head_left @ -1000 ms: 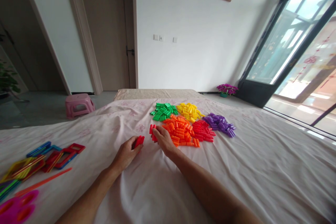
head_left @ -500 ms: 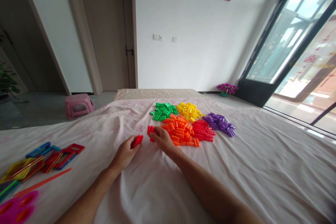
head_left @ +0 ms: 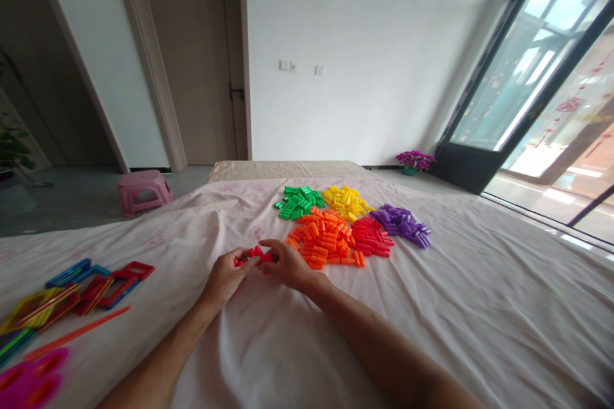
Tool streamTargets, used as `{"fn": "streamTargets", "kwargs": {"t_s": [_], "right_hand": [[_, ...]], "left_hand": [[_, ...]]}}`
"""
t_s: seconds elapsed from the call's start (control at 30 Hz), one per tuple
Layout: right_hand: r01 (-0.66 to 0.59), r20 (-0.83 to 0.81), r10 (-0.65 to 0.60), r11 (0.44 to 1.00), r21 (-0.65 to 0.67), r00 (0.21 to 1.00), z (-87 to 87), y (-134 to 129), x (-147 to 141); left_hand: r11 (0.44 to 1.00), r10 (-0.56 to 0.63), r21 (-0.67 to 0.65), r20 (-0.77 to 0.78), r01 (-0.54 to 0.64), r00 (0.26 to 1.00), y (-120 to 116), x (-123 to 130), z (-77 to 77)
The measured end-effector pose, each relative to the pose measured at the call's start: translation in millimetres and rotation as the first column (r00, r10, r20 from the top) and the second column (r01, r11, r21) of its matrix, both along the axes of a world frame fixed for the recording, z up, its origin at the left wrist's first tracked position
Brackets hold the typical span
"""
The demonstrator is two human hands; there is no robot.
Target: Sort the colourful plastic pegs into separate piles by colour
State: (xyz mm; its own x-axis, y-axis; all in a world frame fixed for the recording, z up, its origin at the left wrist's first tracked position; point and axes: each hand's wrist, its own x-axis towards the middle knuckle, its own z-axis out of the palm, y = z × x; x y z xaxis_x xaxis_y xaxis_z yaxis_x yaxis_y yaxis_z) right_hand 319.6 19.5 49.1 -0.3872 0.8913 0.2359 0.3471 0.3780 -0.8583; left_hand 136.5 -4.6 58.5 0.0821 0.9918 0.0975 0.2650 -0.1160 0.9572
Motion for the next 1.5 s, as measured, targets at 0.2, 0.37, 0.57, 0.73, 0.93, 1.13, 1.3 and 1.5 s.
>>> {"fn": "streamTargets", "kwargs": {"t_s": [0.2,0.37,0.57,0.73,0.93,1.13,1.3,1.5], "right_hand": [[0.061,0.168,-0.104,0.968,0.243,0.980,15.8,-12,2],[0.087,0.234,-0.125,0.982,0.165,0.964,14.5,-9,5],[0.032,-0.060,-0.038,0.994,-0.103,0.997,16.5,-4,-1],[-0.011,-0.037,0.008,0.995,-0.099,0.999,19.8,-8,-1],[-0.014,0.051,0.019,0.995,-0.095,0.999,21.5,-10,1],[0.047,0.080,-0.044,0.998,-0.033,0.996,27.3,-7,5],[0.129,0.184,-0.133,0.991,0.034,0.974,24.5,-3,11],[0.110,0.282,-0.150,0.982,0.152,0.948,19.9,0,15]], "left_hand": [[0.994,0.098,-0.052,0.125,-0.092,0.987,-5,5,6.8],[0.953,0.299,-0.121,0.236,-0.277,0.925,0,-9,4.4],[0.981,0.168,-0.134,0.256,-0.137,0.952,-2,-11,6.8],[0.993,0.071,-0.110,0.269,-0.043,0.960,-7,1,11.7],[0.988,0.089,-0.142,0.238,-0.056,0.967,-10,5,16.4],[0.988,0.117,-0.136,0.309,-0.078,0.944,-5,0,9.9],[0.987,0.117,-0.145,0.337,-0.072,0.934,-2,-4,4.8],[0.990,0.102,-0.125,0.265,-0.071,0.959,-7,0,12.7]]}}
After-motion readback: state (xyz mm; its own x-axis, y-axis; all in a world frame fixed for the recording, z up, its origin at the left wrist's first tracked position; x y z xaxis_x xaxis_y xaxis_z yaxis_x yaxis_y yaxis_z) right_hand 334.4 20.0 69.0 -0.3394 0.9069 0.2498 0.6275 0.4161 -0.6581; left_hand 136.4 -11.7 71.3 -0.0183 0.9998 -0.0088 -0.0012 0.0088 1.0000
